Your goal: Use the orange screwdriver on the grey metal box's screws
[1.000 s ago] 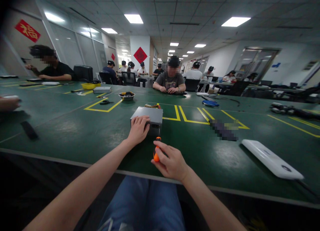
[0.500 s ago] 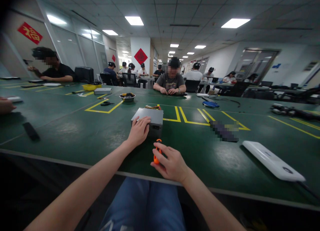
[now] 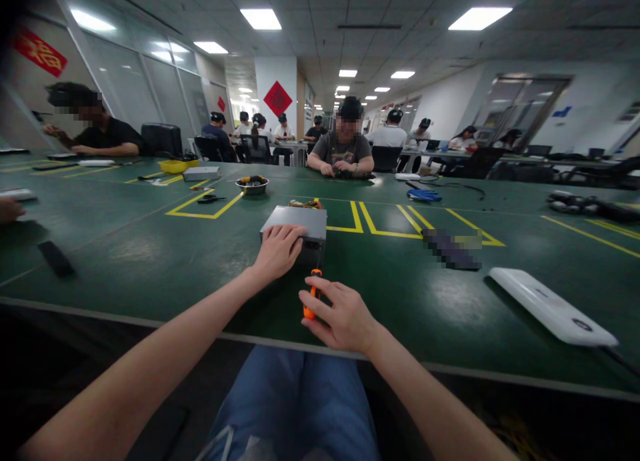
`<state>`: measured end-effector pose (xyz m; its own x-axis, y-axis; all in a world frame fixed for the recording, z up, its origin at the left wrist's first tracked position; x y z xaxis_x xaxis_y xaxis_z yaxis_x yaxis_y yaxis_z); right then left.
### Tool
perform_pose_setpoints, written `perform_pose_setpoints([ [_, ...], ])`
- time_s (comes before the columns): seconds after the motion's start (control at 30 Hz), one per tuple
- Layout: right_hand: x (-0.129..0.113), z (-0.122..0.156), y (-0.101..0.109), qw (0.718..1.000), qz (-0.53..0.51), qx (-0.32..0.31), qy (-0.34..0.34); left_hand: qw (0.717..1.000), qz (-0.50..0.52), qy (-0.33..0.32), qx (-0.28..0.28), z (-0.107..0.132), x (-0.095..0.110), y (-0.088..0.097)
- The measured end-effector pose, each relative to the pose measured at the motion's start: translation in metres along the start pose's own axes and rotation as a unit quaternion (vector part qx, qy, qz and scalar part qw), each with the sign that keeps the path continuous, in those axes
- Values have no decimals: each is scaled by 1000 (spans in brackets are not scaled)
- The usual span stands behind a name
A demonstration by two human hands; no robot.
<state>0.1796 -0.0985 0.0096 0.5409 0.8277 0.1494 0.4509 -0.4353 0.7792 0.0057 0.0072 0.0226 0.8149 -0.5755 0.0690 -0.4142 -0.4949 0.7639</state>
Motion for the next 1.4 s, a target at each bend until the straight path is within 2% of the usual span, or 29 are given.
perform_pose_setpoints([
  [0.17,2,4,-5,998,-39,41,-18,1000,10,1,2,-1,-5,-4],
  [0.47,2,2,-1,1000,-14,-19,-17,1000,20,-18,9,6,-3,-2],
  [0.73,0,2,-4,999,-17,40,-22,999,32,-2,17,7,-1,-2],
  [1.03,1,1,-3,1000,-4,-24,-5,999,22,-20,16,10,-2,-5],
  [1.23,1,3,-7,999,-28,22,-20,1000,22,-13,11,9,-3,-6],
  [1.4,1,0,-4,998,-50,7,-34,1000,22,-10,6,9,-3,-5],
])
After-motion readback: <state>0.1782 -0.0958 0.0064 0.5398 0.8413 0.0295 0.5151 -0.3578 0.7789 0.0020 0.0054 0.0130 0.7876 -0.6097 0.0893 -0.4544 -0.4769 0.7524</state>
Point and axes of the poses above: each hand's wrist, its own z-axis away from the middle knuckle, its own y-axis out of the back of the hand, x = y × z, the point moved 1 cm from there along -z, towards the middle knuckle, and after that the axes turned 5 degrees about -x, right-handed, at the moved point
